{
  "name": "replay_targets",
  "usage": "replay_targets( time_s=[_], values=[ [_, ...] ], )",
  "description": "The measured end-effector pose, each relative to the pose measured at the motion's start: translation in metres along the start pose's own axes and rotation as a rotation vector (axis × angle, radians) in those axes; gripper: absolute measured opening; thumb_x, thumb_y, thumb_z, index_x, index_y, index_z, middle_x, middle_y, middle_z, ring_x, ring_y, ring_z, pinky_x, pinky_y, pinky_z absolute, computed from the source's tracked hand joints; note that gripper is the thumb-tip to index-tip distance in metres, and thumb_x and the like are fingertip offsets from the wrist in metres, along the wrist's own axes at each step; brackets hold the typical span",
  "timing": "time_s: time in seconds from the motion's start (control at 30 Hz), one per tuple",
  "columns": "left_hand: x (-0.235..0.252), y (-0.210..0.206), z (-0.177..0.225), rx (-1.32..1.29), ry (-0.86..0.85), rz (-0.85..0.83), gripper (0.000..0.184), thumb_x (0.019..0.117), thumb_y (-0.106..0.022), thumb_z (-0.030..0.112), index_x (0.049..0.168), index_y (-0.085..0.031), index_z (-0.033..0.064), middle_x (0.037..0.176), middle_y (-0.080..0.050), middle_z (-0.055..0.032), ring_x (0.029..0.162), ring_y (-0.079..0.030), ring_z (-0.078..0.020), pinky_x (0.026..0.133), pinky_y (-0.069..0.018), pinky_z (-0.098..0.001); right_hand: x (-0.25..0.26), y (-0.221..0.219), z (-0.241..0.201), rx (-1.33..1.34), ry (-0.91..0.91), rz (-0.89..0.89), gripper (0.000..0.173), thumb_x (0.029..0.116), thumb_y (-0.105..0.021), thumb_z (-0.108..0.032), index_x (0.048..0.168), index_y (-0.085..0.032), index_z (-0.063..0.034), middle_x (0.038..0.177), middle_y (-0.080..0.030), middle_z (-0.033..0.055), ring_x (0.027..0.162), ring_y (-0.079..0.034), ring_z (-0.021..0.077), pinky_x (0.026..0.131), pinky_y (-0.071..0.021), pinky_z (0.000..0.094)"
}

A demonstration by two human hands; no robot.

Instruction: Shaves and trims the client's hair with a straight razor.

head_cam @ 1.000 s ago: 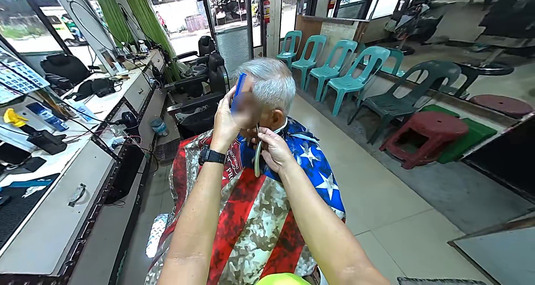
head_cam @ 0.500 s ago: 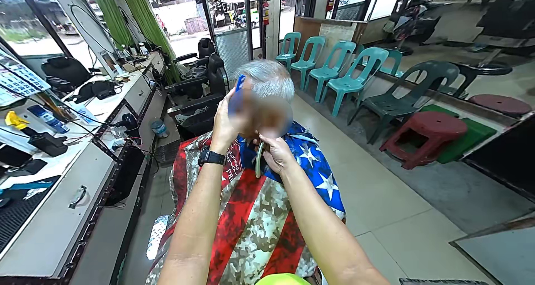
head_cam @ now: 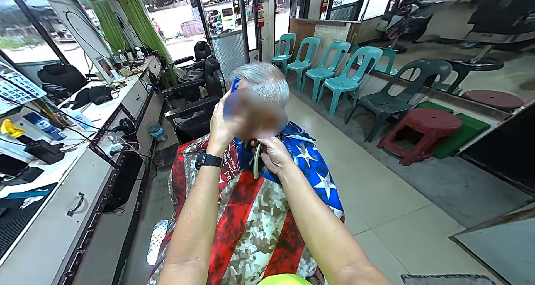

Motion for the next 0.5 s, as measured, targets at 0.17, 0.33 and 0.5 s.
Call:
replay_targets(
  time_s=[0.17,0.33,0.5],
  values=[
    [0.0005,-0.0005,-0.0008,0.014,-0.007,0.007,0.081,0.0816,-0.085,0.027,0.152,-0.048,0.0175,0.142,-0.057,-0.0095,0.126,-0.059,-0.0182,0.104,-0.0529,-0.0409,-0.0016,-0.0043,-0.0003,-0.046,0.01,-0.05,0.026,0.1089,-0.045,-0.014,0.127,-0.062,-0.0058,0.121,-0.068,0.0086,0.093,-0.064,0.014,0.081,-0.0536,0.0299],
    [0.0,-0.0004,0.0001,-0.001,0.009,0.007,0.082,0.0814,-0.086,0.028,0.153,-0.047,0.0194,0.143,-0.056,-0.0085,0.127,-0.058,-0.0173,0.105,-0.0527,-0.041,-0.0013,-0.0008,-0.0007,-0.019,0.004,-0.028,0.024,0.1085,-0.046,-0.013,0.125,-0.063,-0.0062,0.118,-0.067,0.0085,0.093,-0.064,0.0153,0.082,-0.0536,0.0314],
    [-0.0009,-0.0008,0.0037,-0.012,0.025,-0.003,0.082,0.0811,-0.086,0.027,0.153,-0.047,0.0201,0.145,-0.055,-0.007,0.129,-0.057,-0.0162,0.105,-0.0519,-0.0399,0.0011,0.0024,-0.0007,0.004,0.009,-0.027,0.023,0.108,-0.047,-0.012,0.124,-0.063,-0.0056,0.117,-0.067,0.0084,0.092,-0.063,0.0145,0.081,-0.0539,0.0301]
  ],
)
Point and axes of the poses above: each hand's wrist, its own x-axis towards the middle knuckle, its own y-axis out of the back of the hand, z = x × y, the point moved 4 cm from there along x, towards the middle knuckle
